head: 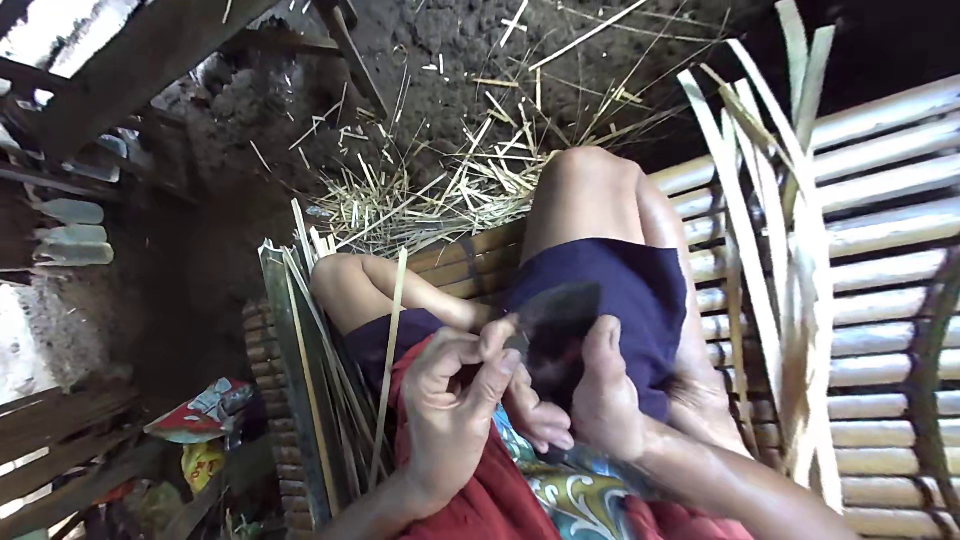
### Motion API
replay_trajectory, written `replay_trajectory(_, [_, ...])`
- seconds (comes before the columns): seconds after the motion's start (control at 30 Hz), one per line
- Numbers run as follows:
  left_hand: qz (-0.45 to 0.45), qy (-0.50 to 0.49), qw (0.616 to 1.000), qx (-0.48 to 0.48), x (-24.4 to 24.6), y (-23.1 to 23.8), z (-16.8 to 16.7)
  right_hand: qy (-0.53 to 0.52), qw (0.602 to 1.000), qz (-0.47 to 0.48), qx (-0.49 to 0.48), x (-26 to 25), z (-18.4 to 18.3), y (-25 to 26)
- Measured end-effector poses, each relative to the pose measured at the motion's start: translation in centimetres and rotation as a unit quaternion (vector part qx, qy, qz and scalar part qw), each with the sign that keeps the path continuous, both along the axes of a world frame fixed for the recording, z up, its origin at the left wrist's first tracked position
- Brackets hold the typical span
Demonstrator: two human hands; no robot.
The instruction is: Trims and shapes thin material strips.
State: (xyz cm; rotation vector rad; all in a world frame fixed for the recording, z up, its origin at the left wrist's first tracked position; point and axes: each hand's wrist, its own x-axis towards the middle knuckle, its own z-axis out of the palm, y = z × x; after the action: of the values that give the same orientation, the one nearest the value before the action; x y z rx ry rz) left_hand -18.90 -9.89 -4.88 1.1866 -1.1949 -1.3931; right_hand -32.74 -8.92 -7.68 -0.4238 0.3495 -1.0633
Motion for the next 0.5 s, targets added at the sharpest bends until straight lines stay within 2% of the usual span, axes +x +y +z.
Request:
replay_trajectory(0.13, [0.006, -0.042, 0.997, -0.061, 0.0, 0.3, 0.2, 0.007, 1.000, -0.011, -0.029, 0.1, 0.1, 0.3])
replay_trajectory(0.2, [0.007, -0.049, 0.996, -0.071, 0.0, 0.3, 0.2, 0.032, 0.998, 0.018, -0.044, -0.7, 0.7, -0.1])
replay_trajectory(0.37, [-0.046, 0.009, 0.999, 0.004, 0.8, 0.4, 0.7, 0.089, 0.980, 0.177, -0.016, -3.4, 2.1, -1.5])
replay_trajectory(0.5, [-0.118, 0.082, 0.988, 0.060, 1.1, 0.3, 0.6, 0.189, 0.935, 0.294, -0.063, -5.1, 3.3, -2.9])
